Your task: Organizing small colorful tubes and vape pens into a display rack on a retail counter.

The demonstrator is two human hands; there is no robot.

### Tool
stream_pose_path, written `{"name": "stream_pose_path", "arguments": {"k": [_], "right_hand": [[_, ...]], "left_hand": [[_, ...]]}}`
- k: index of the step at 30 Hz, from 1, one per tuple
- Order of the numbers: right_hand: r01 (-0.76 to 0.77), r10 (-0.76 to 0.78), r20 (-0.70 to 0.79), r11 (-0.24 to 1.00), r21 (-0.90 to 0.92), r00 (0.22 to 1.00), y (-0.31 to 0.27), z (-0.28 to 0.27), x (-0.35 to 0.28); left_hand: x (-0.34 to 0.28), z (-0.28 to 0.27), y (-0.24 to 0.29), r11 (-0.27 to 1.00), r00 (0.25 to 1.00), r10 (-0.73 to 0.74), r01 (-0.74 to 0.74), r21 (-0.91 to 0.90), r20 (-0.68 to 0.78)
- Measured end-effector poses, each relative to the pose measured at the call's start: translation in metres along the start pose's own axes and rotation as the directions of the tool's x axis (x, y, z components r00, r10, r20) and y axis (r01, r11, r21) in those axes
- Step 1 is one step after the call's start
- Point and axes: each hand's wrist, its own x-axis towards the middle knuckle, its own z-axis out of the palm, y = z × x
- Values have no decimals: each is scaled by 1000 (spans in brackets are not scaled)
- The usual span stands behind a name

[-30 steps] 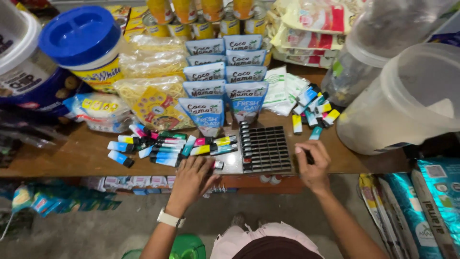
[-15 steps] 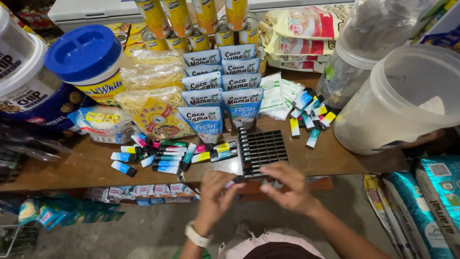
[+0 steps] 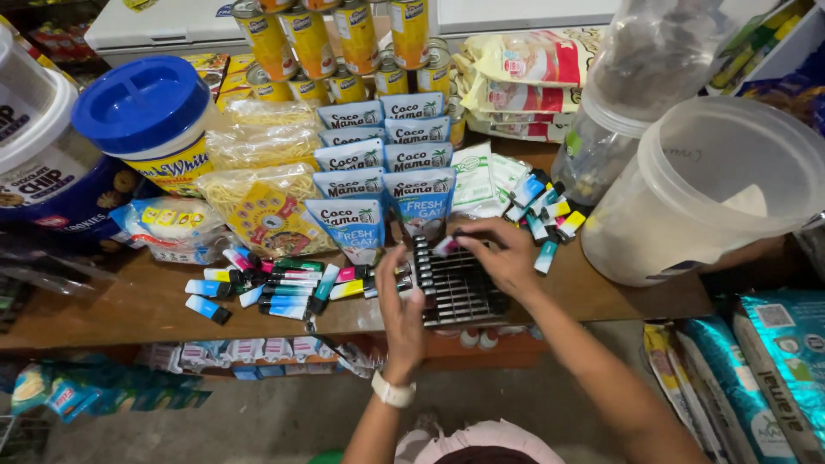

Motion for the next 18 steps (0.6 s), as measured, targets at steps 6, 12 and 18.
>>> {"name": "stream_pose_path", "arguments": {"k": [6,12,18], "right_hand": [[62,-65,87,997,33,994,21,19,10],[259,-256,100,966,-22,961,15,23,12],[309,-299,177,951,-28,938,19,25,14]], "left_hand": [[19,21,-26,923,986,-146,165,-348,80],[17,23,-28,950,978,-172,197,-243,120],[17,23,-30,949,981,-155,181,-260,121]]}}
